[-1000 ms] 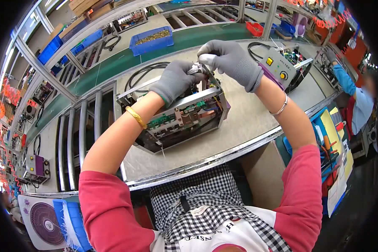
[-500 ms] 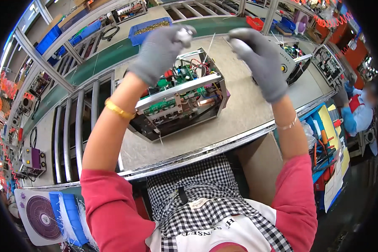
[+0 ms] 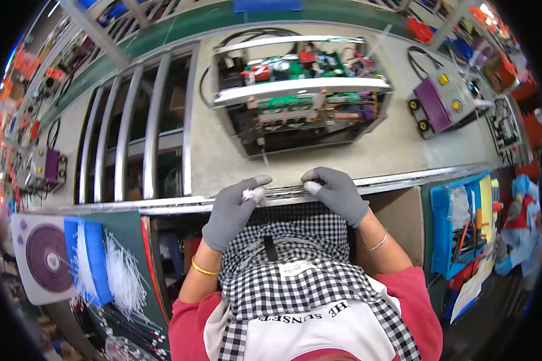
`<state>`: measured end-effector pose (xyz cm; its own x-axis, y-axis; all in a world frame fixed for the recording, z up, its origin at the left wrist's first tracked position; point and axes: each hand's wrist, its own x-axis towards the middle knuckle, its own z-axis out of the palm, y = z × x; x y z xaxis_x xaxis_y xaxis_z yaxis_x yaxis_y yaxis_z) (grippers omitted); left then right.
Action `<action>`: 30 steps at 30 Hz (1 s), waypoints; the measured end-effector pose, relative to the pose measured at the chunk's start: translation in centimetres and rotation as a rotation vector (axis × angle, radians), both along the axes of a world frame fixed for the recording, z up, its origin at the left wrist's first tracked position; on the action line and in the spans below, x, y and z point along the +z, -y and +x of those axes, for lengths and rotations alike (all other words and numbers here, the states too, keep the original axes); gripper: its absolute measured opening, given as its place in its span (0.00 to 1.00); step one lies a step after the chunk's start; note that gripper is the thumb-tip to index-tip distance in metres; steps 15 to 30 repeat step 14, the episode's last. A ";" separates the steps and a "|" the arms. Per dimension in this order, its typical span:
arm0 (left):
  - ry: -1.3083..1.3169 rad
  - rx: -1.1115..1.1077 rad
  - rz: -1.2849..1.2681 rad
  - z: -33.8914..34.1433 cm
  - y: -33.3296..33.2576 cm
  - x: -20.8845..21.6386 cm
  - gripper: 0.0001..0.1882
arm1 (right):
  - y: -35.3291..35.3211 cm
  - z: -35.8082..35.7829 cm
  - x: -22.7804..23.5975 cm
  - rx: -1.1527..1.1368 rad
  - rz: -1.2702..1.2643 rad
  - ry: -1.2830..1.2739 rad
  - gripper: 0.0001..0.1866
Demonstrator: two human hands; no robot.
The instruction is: Wire and organize electrical components within a metal inverter chassis using zip ties and connectors.
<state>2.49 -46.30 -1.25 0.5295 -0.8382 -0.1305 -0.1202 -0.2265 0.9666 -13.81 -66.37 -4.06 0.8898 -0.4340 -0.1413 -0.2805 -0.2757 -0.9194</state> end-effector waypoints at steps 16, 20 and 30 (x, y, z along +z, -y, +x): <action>0.860 1.210 0.733 3.6 -31.9 5.2 0.18 | -2.3 7.8 -6.1 0.172 -0.318 0.218 0.09; 0.860 1.210 0.733 3.6 -31.9 5.2 0.18 | -2.3 7.8 -6.1 0.172 -0.318 0.218 0.09; 0.860 1.210 0.733 3.6 -31.9 5.2 0.18 | -2.3 7.8 -6.1 0.172 -0.318 0.218 0.09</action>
